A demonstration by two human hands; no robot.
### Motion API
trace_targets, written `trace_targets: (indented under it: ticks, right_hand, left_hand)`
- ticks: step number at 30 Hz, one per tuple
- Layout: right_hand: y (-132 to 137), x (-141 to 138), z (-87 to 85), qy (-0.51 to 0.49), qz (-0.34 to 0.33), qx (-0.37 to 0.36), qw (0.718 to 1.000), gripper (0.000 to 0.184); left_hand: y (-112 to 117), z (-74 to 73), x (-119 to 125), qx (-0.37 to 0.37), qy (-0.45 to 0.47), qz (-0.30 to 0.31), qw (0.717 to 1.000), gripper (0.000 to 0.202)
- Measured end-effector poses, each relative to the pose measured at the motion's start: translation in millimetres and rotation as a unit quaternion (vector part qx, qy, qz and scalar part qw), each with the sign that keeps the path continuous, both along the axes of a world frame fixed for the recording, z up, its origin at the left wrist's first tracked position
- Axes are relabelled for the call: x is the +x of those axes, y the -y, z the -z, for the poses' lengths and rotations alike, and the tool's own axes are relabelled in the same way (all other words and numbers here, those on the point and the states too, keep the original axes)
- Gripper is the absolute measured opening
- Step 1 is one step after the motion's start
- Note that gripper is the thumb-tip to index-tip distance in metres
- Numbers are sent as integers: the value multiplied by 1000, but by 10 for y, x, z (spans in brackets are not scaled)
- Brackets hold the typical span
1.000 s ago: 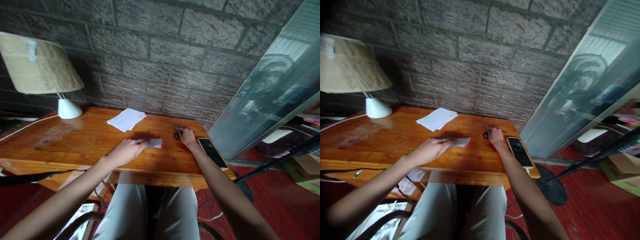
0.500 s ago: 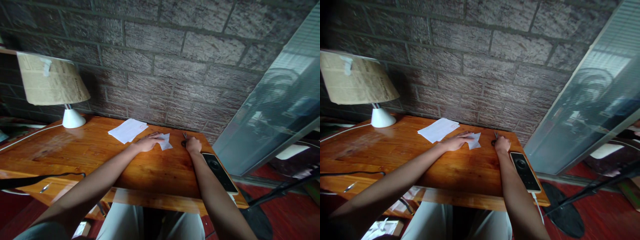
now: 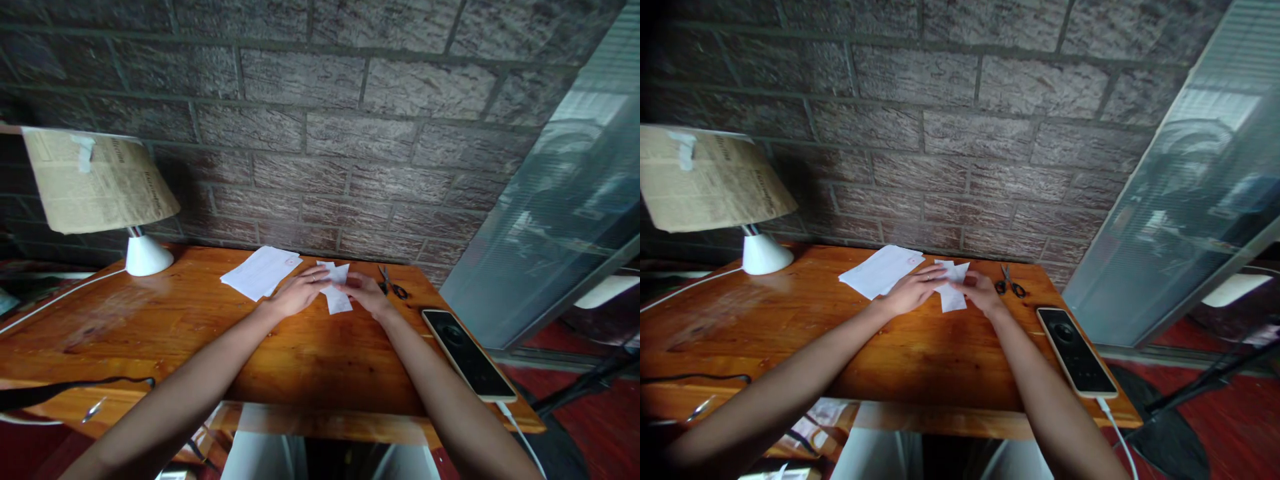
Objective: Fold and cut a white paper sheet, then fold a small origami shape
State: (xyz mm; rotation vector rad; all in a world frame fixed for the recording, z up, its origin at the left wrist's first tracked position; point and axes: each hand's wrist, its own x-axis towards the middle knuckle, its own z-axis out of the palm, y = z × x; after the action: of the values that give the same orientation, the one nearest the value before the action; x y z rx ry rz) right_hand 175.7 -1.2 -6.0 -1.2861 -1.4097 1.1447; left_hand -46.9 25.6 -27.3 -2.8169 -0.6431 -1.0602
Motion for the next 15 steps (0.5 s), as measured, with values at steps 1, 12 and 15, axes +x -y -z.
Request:
trace_targets:
  ticks: [1,12,15]
  right_hand:
    - [-1,2,8,-36,10,-19,999,56]
    - [-89,337,-80,264,171,45,948,39]
    - [-15,303,-142,310,221,112,918,52]
  left_hand:
    - [7,-8,9,-3,4,-1,1000,40]
    - [-42,-77,-186,-266,256,-81,926,42]
    - [-59,-67,-161,-436,372,-45,818,56]
